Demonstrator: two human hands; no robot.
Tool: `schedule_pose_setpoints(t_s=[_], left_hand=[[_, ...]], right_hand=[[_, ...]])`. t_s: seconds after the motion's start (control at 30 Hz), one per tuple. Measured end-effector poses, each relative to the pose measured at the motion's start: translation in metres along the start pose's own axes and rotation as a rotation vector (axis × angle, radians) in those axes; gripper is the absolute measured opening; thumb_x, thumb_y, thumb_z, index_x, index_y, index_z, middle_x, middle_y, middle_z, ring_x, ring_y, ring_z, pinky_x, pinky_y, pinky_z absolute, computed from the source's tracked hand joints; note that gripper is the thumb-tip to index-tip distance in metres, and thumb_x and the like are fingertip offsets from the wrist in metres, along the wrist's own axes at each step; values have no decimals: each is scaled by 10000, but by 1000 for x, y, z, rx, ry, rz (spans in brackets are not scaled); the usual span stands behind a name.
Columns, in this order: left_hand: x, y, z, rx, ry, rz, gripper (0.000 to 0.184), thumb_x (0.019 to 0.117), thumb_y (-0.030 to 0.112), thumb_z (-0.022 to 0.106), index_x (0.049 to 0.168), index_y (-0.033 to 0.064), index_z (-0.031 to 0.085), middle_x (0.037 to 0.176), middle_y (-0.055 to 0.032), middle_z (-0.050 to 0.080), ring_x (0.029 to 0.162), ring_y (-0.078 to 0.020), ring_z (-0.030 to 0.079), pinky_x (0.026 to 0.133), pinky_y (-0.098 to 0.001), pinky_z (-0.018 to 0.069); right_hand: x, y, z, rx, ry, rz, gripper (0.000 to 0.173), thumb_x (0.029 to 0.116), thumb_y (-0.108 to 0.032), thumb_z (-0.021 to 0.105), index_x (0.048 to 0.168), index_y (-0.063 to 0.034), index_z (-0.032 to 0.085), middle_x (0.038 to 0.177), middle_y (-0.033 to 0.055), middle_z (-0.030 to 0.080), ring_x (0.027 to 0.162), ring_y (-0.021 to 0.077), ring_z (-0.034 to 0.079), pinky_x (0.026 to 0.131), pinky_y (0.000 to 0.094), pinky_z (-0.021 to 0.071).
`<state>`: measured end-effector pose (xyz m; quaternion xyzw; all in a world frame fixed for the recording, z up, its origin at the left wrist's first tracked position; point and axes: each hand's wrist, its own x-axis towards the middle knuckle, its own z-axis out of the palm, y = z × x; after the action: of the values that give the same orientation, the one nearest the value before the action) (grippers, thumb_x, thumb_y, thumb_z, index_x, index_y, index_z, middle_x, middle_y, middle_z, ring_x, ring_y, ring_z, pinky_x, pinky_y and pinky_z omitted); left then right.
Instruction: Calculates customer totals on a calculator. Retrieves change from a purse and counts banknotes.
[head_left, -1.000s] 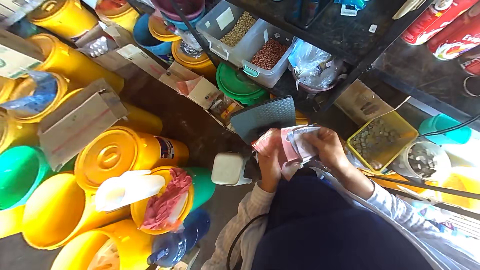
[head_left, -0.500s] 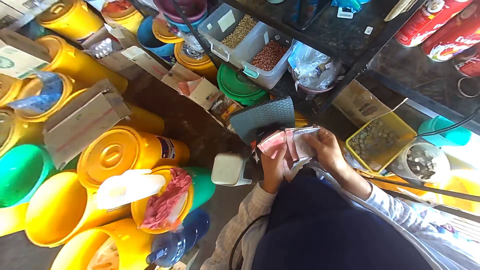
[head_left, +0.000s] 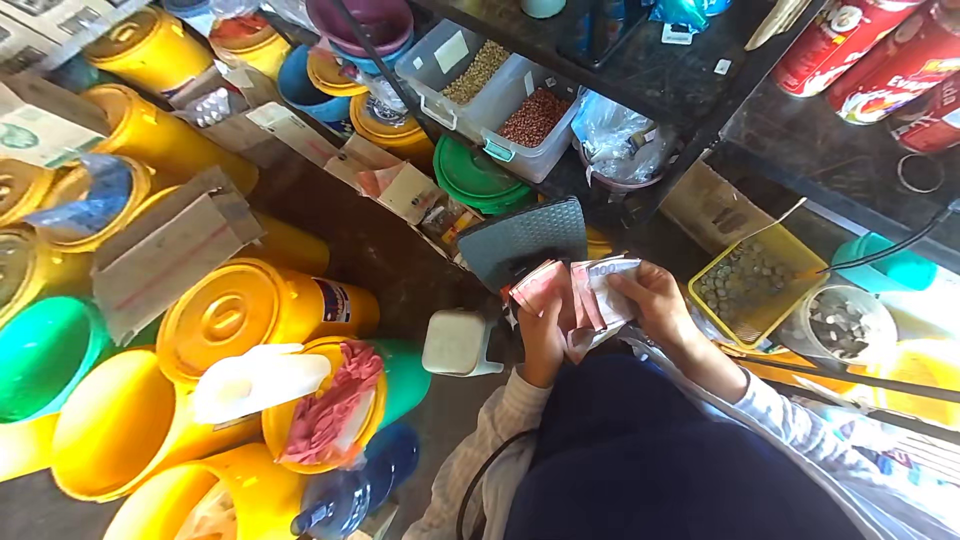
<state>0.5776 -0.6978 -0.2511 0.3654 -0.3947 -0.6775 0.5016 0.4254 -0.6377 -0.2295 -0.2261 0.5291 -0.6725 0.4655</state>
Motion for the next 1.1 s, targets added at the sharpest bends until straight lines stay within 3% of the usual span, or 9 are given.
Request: schedule_pose_setpoints(t_s=[0.27,0.37,0.47,0.57,0.67,0.73,0.83,0.97,1.1], left_hand=[[-1,0,0,-13,-10,-7,215,939,-46,452,972,52,642,882,10,753,859,-84,728,809,-297,613],[-2,2,1,14,-31,-22,163,960,-54,512,1008,19,650,884,-13,759,846,-102,738,807,-313,625],[-3,2,2,66,-41,-41,148,911,-77,587,1023,-8,655,865,-21,761,815,-104,741,786,-310,632],[-7,0,5,71,-45,-43,169,860,-88,613,980,22,659,854,10,760,818,-71,734,786,-283,627],[-7,2,5,-15,-45,-44,137,951,2,518,1041,32,617,918,6,748,887,-85,725,847,-312,614],[-4,1,2,-42,-28,-8,159,969,-16,486,1059,35,606,941,1,749,918,-98,727,872,-327,611],[-2,-1,-5,5,-64,31,192,941,-63,515,1055,19,646,933,-4,761,893,-102,735,835,-324,624],[-4,-3,-2,18,-86,46,239,874,-108,573,1073,8,636,941,11,761,905,-73,728,855,-298,616],[-7,1,3,25,-36,-38,169,906,-36,573,1063,5,619,900,10,745,851,-72,721,818,-288,616]], right_hand=[[-2,-1,-2,5,-24,-5,77,947,14,617,959,-24,683,815,22,744,745,90,719,732,279,618],[-3,-3,-2,-1,-59,-7,89,934,17,631,996,-10,690,847,31,753,771,98,727,751,284,623],[-5,-5,2,-80,-110,-14,133,920,-3,670,1050,2,697,897,34,756,814,96,728,783,282,622],[-4,-3,7,-215,-78,-51,103,933,-40,678,1029,-13,704,881,6,746,805,56,713,775,253,610],[2,0,4,-165,18,-75,81,965,-39,637,1030,-6,671,859,24,728,793,85,708,769,280,610],[5,-5,1,-118,26,-75,68,965,-23,631,1025,-12,660,846,26,731,776,97,715,761,289,618],[-1,-13,2,-160,-48,-65,87,939,-11,655,1023,-15,677,847,11,741,770,80,716,751,268,617],[-6,-9,10,-265,-152,-62,194,934,-35,671,1121,10,694,949,12,751,848,48,713,799,243,608],[-2,0,10,-161,-44,-102,101,989,-57,603,1072,-11,640,922,11,717,832,76,702,798,277,608]])
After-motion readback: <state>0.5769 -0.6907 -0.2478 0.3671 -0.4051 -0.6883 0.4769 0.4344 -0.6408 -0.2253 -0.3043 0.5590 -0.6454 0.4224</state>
